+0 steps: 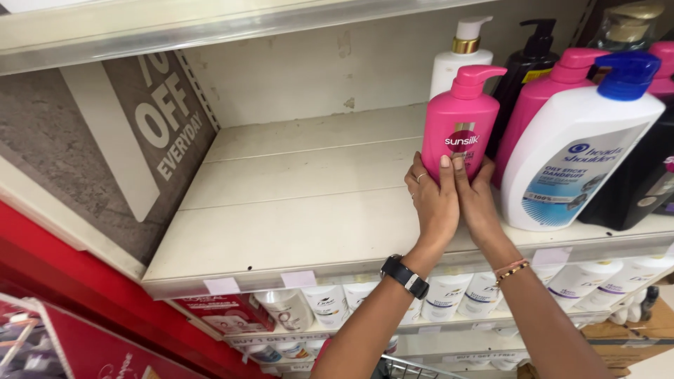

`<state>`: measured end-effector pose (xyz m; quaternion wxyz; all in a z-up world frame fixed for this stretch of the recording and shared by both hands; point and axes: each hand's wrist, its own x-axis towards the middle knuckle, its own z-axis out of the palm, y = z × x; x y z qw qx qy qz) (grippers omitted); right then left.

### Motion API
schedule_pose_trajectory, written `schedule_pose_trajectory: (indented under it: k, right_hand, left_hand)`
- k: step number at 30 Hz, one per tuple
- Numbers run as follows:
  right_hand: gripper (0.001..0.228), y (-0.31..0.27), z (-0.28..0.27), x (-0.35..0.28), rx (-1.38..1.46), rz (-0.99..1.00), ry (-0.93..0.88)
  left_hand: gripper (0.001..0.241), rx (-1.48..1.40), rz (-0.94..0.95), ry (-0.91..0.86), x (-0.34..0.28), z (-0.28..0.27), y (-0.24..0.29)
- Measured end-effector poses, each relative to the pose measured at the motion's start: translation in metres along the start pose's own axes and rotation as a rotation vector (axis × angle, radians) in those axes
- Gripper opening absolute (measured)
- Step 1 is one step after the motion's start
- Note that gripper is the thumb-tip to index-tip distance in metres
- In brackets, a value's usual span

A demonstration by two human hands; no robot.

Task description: Remove items from a convenience store shelf into a cart and wipe the shelf clean.

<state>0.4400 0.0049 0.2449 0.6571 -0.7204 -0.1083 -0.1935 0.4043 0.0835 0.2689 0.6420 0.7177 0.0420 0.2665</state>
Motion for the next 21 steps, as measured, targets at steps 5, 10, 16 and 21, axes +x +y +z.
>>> schedule_pose_trajectory:
  k: [5, 10, 16, 21]
  right_hand:
    - [0.078, 0.0, -0.003, -0.019, -0.155, -0.155, -0.094]
    - [0.064, -0.014, -0.012, -0.06, -0.229, -0.162, -0.155]
    - [0.063, -0.03, -0.015, -0.093, -0.054, -0.196, -0.199]
    - [0.059, -0.045, -0.021, -0.108, 0.127, -0.284, -0.201]
  left_hand:
    - [0.08, -0.046, 0.144, 0.016, -0.016, -0.024, -0.01]
    - [0.081, -0.084, 0.135, -0.047, -0.052, -0.057, 0.001]
    - [0.082, -0.036, 0.191, -0.075, -0.079, -0.075, 0.003]
    - [0.08, -0.042, 0.255, -0.057, -0.096, -0.081, 0.015]
